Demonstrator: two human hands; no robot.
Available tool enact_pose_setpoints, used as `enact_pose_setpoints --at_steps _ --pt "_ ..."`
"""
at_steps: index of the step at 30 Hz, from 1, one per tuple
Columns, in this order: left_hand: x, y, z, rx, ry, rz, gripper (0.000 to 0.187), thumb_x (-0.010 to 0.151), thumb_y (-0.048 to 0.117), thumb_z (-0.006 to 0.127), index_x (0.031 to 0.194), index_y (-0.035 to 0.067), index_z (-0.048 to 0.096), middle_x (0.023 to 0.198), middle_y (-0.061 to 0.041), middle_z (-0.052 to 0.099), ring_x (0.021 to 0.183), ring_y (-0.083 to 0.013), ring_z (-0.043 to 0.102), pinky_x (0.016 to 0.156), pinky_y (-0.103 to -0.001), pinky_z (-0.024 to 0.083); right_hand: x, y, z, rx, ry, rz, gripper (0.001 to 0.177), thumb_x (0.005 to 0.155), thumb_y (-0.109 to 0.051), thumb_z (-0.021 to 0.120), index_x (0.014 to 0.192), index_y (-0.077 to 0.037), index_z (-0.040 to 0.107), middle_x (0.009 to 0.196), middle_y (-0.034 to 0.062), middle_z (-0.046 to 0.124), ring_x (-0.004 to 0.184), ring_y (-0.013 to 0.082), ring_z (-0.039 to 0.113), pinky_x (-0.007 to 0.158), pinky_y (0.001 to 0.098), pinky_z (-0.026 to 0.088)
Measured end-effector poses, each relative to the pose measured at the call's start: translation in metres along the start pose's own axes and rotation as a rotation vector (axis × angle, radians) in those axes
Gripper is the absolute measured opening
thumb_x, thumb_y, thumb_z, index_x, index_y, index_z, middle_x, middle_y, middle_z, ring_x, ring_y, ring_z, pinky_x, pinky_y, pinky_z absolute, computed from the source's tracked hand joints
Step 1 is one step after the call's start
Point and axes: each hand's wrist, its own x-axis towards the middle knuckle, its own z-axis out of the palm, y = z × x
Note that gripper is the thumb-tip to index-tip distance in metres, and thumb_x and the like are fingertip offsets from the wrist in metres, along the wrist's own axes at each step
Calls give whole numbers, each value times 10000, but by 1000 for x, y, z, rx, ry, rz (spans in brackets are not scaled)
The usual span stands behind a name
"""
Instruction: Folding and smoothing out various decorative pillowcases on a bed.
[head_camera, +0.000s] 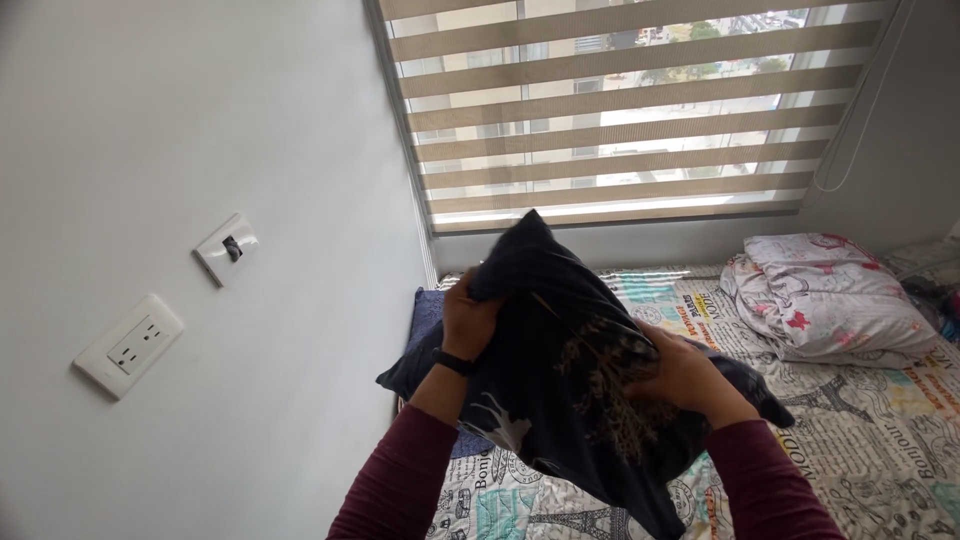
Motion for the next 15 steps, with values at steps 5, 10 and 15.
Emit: enact_pose_setpoints --at_steps 5,10,15 --pt "5 -41 -10 -144 330 59 185 864 0 765 1043 2 720 939 -45 751 865 -121 678 796 -265 556 -21 101 -16 -732 -172 207 1119 497 -412 1039 1460 -221 501 1425 78 602 1277 298 558 1038 460 454" --pt "9 -26 -38 -65 433 9 261 852 77 790 1076 -21 699 951 -72 737 871 -153 668 809 -290 554 -25 132 -20 -609 -39 487 448 878 -272 777 1321 -235 719 1180 75 761 1120 268 717 975 409 552" --pt "8 -36 -43 417 550 84 527 900 214 751 1342 -8 570 1252 -174 652 1149 -267 617 995 -377 519 1 95 -11 -438 377 13 295 866 -72 727 1155 -117 761 1062 96 749 1041 278 665 932 394 538"
